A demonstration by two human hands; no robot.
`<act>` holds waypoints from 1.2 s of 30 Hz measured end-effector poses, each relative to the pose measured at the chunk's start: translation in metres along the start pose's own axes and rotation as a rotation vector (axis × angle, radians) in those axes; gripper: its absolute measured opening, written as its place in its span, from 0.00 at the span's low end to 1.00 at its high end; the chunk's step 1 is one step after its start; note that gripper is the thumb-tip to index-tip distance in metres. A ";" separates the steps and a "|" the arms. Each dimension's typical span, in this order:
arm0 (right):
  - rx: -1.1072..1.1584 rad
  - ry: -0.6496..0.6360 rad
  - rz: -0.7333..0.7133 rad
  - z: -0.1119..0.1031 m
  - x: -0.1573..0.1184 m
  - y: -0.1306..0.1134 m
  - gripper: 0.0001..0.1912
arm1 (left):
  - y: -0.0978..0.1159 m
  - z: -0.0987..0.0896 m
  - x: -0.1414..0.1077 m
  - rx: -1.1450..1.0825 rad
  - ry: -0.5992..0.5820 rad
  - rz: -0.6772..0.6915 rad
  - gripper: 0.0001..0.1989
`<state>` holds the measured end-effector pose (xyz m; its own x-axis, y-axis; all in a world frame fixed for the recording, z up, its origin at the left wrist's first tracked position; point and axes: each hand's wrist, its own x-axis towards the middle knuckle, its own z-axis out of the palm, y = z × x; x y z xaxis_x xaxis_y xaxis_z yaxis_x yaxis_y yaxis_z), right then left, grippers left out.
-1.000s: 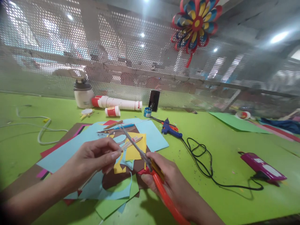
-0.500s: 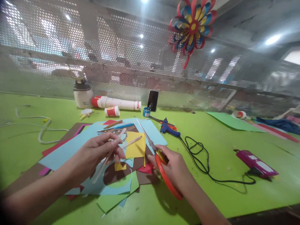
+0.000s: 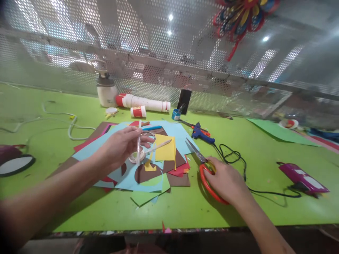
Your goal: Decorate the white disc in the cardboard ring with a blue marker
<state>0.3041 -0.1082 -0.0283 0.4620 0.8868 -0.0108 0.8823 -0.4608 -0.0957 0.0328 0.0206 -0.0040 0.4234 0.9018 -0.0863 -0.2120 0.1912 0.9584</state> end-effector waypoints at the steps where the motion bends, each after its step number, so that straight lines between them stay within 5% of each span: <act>1: -0.030 -0.007 -0.005 0.000 -0.001 0.001 0.26 | 0.000 0.000 0.000 0.020 0.010 0.006 0.05; 6: -0.148 -0.006 -0.062 0.000 -0.001 0.002 0.24 | 0.008 -0.015 0.020 0.223 0.172 0.086 0.08; 13: -0.148 0.078 -0.192 -0.021 -0.002 -0.004 0.24 | 0.041 -0.092 0.065 0.687 0.436 0.052 0.17; 18: 0.007 0.052 -0.444 -0.031 -0.003 -0.036 0.22 | 0.039 -0.128 0.080 0.993 0.448 -0.073 0.18; 24: 0.109 -0.030 -0.659 -0.028 -0.003 -0.065 0.18 | 0.042 -0.145 0.092 1.226 0.442 -0.132 0.18; 29: 0.156 -0.046 -0.675 -0.028 -0.004 -0.062 0.18 | 0.043 -0.156 0.084 1.364 0.467 -0.142 0.18; 36: 0.197 -0.053 -0.650 -0.028 -0.004 -0.051 0.16 | 0.026 -0.157 0.075 1.523 0.338 -0.239 0.17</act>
<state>0.2598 -0.0892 0.0040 -0.1663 0.9842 0.0615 0.9441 0.1769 -0.2783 -0.0792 0.1541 -0.0281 0.0642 0.9902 -0.1242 0.9652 -0.0300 0.2597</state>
